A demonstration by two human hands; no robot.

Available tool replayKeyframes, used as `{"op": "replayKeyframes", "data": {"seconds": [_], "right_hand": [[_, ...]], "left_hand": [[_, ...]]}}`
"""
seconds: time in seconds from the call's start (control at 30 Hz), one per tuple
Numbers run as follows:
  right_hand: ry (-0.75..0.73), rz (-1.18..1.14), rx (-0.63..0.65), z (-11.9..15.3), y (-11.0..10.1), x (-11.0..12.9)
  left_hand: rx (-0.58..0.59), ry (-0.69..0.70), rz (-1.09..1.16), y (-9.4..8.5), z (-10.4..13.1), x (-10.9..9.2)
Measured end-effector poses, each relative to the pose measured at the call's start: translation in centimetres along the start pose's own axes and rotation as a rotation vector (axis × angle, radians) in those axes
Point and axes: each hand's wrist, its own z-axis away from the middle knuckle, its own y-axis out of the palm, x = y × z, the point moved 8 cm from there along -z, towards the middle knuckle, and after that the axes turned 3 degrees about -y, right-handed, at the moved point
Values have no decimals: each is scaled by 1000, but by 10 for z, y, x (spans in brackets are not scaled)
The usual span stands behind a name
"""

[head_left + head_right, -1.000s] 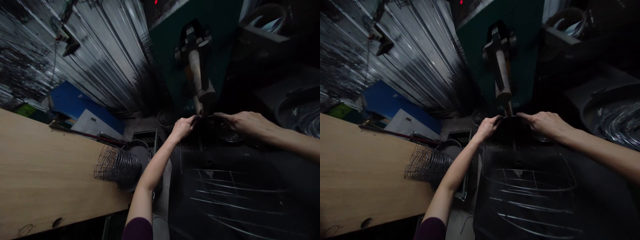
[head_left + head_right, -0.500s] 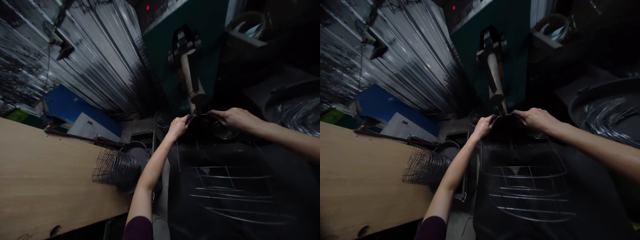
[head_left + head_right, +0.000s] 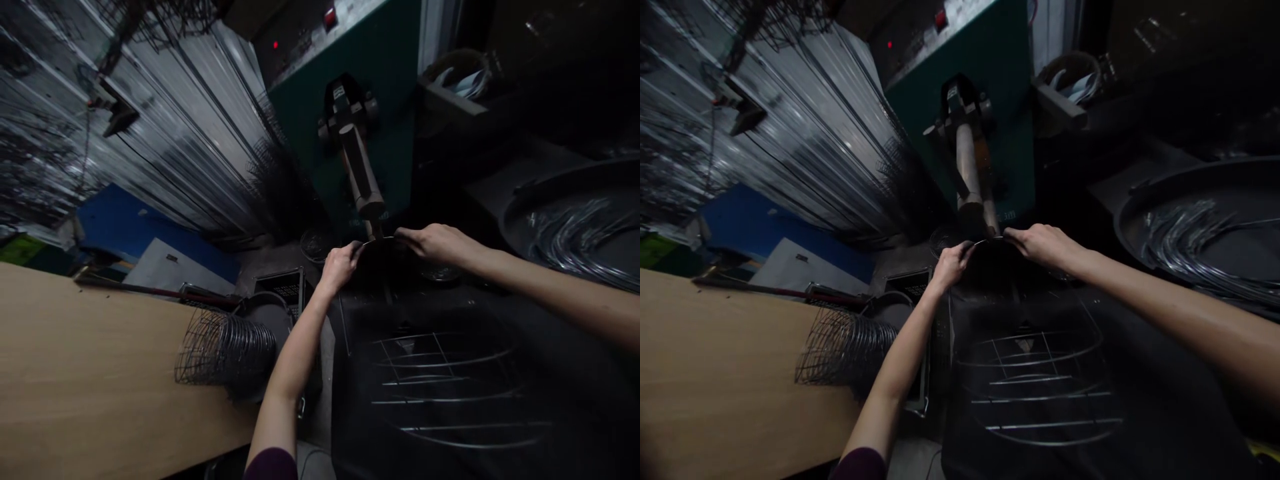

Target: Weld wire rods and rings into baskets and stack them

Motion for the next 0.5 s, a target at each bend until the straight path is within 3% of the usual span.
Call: {"op": "replayKeyframes", "data": {"seconds": [0.17,0.4,0.5], "right_hand": [[29,-36,48,-2,-3,3],[20,-297,88,6,0,-11],[12,-254,76,8,1,-16]], "left_hand": [[16,-46,24,0,1,7],[2,-74,150,-1,17,16],[-8,-97,111,1,16,11]]}}
